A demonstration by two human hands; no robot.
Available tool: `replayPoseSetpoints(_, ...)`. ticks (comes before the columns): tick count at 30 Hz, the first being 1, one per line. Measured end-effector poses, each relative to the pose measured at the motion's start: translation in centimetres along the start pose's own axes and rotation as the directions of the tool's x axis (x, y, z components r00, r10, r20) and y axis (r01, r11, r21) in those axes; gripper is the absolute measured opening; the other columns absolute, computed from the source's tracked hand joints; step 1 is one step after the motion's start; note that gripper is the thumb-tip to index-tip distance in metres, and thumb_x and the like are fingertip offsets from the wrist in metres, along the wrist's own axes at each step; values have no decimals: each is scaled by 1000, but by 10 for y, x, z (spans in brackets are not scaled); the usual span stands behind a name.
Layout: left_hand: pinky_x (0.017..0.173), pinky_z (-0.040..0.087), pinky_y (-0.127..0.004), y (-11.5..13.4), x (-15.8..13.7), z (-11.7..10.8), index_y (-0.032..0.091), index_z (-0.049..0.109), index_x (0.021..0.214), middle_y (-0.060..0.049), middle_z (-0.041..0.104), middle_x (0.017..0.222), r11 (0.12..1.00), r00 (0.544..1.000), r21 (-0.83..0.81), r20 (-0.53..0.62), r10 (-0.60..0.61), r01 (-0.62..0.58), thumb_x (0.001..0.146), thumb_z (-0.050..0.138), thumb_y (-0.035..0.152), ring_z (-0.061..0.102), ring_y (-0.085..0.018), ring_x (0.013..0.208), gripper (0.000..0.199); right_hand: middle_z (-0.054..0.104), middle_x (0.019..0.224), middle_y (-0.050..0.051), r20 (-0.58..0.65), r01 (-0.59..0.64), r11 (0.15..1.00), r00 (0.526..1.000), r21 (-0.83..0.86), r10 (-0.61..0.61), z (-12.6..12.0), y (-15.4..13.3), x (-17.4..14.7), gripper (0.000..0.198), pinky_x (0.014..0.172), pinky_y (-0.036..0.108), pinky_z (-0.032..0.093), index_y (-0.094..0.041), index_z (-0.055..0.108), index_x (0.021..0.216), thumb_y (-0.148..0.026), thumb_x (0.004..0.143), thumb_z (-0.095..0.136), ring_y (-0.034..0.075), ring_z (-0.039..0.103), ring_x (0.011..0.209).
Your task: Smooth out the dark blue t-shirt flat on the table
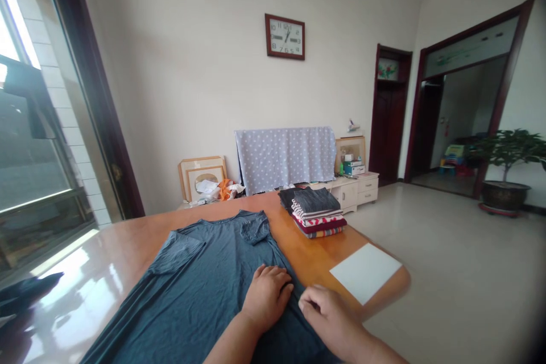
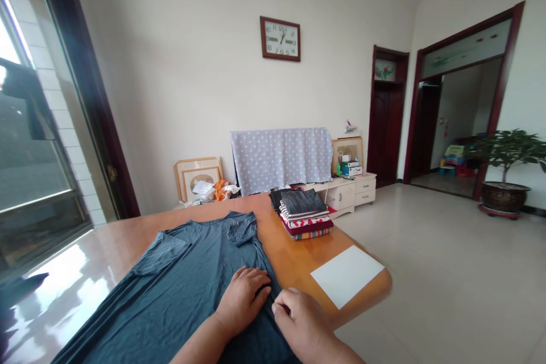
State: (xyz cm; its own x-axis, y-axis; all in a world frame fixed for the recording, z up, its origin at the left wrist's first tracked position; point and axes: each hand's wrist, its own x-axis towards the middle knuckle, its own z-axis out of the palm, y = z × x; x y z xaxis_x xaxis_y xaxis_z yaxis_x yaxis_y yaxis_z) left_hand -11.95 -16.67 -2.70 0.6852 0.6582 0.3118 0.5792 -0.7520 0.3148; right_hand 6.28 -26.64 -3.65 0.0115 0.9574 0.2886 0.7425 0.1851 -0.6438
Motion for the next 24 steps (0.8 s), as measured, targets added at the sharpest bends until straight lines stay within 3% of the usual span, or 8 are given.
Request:
replayPoseSetpoints(3,110,35,-46,1,-2,2,28,72,108,-6,72,110,1000,1000,7,-30,1,-1,99,47,34,61,-24,110,27,68,76,-1,-45,-60,994,997,90,64,-4,12,22,21,67,24,41,-22,63,78,-29,92,48,16,63,76)
replayPoseSetpoints(6,104,39,-42,2,-1,2,25,71,101,-7,72,104,999,1000,34,-30,-7,8,99,45,32,62,-23,104,27,70,77,-1,-91,-109,991,989,76,116,-3,22,45,19,68,24,41,-22,64,79,-28,90,50,16,64,76)
replayPoseSetpoints(10,97,42,-38,1,0,2,23,70,97,-8,71,102,998,1000,60,-24,-19,20,99,43,30,63,-22,99,28,73,81,1,-64,-180,982,982,-61,176,4,20,72,15,71,25,41,-22,67,81,-27,88,55,17,65,79)
replayPoseSetpoints(16,93,44,-36,-1,-1,4,24,68,94,-7,70,102,999,999,52,-42,-14,16,96,46,27,63,-22,96,23,76,87,4,-6,-253,911,964,-326,266,17,4,98,21,64,27,36,-24,70,86,-44,86,65,21,69,82)
replayPoseSetpoints(20,91,46,-36,-3,-2,5,23,68,92,-8,70,102,999,999,21,-31,-32,33,94,50,28,63,-23,98,19,77,90,5,-20,-249,873,964,-420,265,21,8,110,14,66,29,37,-24,71,87,-34,89,61,22,70,86)
replayPoseSetpoints(24,96,45,-38,-2,-2,5,25,71,101,-8,70,114,1000,999,-7,-42,-31,31,93,51,30,62,-25,106,22,77,93,9,-62,-293,846,953,-446,298,18,20,116,21,70,30,39,-22,72,87,-30,92,53,24,70,89)
